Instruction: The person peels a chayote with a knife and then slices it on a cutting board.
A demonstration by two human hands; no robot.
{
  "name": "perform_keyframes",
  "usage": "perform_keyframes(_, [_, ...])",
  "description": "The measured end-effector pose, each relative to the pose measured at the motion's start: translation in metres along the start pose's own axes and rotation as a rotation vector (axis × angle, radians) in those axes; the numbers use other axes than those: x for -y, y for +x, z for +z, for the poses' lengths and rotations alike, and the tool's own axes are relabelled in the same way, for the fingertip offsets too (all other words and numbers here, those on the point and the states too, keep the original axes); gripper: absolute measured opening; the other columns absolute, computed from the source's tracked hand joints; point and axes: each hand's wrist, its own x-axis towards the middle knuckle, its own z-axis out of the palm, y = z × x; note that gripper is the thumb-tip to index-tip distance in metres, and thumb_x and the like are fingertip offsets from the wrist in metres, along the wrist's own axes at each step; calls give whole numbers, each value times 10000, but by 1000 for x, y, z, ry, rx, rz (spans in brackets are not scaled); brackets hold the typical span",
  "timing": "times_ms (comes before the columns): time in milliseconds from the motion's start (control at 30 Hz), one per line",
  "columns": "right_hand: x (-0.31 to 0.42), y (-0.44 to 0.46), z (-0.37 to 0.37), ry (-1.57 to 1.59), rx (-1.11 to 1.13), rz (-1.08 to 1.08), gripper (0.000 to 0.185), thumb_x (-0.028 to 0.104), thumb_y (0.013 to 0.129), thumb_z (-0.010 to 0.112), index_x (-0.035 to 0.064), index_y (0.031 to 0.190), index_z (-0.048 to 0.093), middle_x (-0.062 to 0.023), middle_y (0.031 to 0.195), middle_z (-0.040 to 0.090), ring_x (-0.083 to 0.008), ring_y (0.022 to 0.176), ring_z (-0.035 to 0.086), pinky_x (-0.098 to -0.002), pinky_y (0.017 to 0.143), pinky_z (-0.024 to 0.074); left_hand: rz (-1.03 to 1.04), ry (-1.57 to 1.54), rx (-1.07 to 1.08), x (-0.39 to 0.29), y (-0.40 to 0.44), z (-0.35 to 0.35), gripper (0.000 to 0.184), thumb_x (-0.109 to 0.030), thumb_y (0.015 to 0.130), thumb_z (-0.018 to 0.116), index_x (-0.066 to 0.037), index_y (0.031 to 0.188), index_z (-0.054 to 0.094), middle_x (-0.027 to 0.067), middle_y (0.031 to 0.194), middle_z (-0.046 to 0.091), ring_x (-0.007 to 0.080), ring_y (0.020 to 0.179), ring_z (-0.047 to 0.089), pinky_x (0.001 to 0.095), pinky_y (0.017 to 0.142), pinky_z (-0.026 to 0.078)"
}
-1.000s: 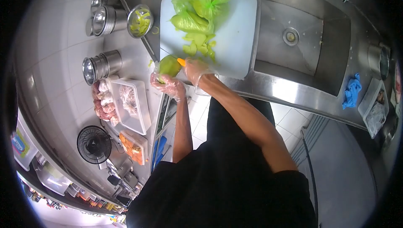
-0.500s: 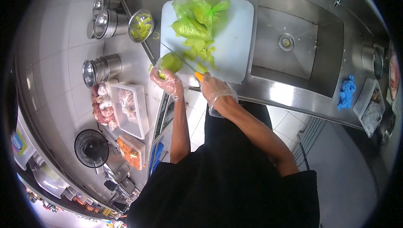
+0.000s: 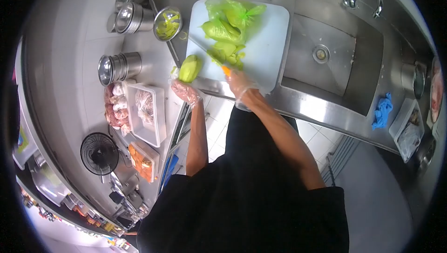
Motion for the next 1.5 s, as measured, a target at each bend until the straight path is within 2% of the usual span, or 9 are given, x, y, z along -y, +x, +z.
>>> perform_keyframes(167, [-44,-44,-34,-130,-61,-76,372,335,1044,548,-11,1173,598,-297,912,701,-516,857,670,-587,771,532,-223,18,175,-69,-29,-7,627,-403,1053,608,50,1448,432,191,1307,560,267,1211,556,370,1026,465])
perform_keyframes(333, [-29,-82,-80,-227,6,-4,350,317,1047,537,-2,1185,578,-287,957,720,-494,913,694,-575,801,553,-105,-103,334,-86,-35,-16,717,-83,932,769,21,1525,379,142,1401,535,220,1276,533,343,1093,446])
perform_keyframes(433, [-25,-91,-94,-248,18,-3,357,321,1042,547,-15,1159,579,-300,958,715,-500,913,691,-576,806,550,10,17,456,-77,-25,-22,763,-96,926,781,12,1549,355,142,1404,547,219,1276,545,348,1091,452])
perform_keyframes(567, [-23,-94,-100,-303,41,-7,366,330,1036,556,-20,1140,585,-296,954,717,-499,917,690,-576,808,550,-210,99,502,-88,-15,-27,605,-238,991,722,33,1472,473,184,1234,667,241,1108,661,356,999,529])
perform_keyframes(600, [-22,-93,-102,-327,40,-20,365,330,1034,557,-19,1137,587,-295,951,717,-499,916,690,-576,809,549,-346,-72,512,-90,-11,-25,585,-330,1022,674,37,1444,503,175,1145,702,211,972,710,319,814,600])
perform_keyframes(733, [-16,-88,-105,-309,40,-84,365,331,1033,558,-17,1137,591,-302,940,714,-501,912,690,-588,811,548,-543,-134,597,-94,-1,-24,586,-360,1030,654,59,1416,517,161,1061,723,204,856,739,322,659,625])
perform_keyframes(1000, [-14,-86,-99,-327,17,-65,373,330,1035,560,-29,1136,576,-316,922,711,-512,883,693,-599,795,547,-512,-134,741,-85,4,-19,544,-273,1024,671,40,1437,506,166,1067,743,225,891,749,330,752,605])
perform_keyframes(1200, [-11,-93,-107,-355,5,-68,384,336,1035,563,-36,1128,571,-319,895,711,-511,878,697,-593,785,554,-59,216,562,-107,34,-19,657,-337,968,740,37,1451,497,227,1245,677,335,1195,649,408,1031,507])
perform_keyframes(1500, [-17,-122,-123,-379,-5,-56,366,332,1036,559,-19,1139,574,-318,935,707,-520,903,680,-614,798,529,713,639,1353,-148,106,29,1054,-325,685,931,-149,1574,393,194,1615,360,383,1517,313,448,1250,306])
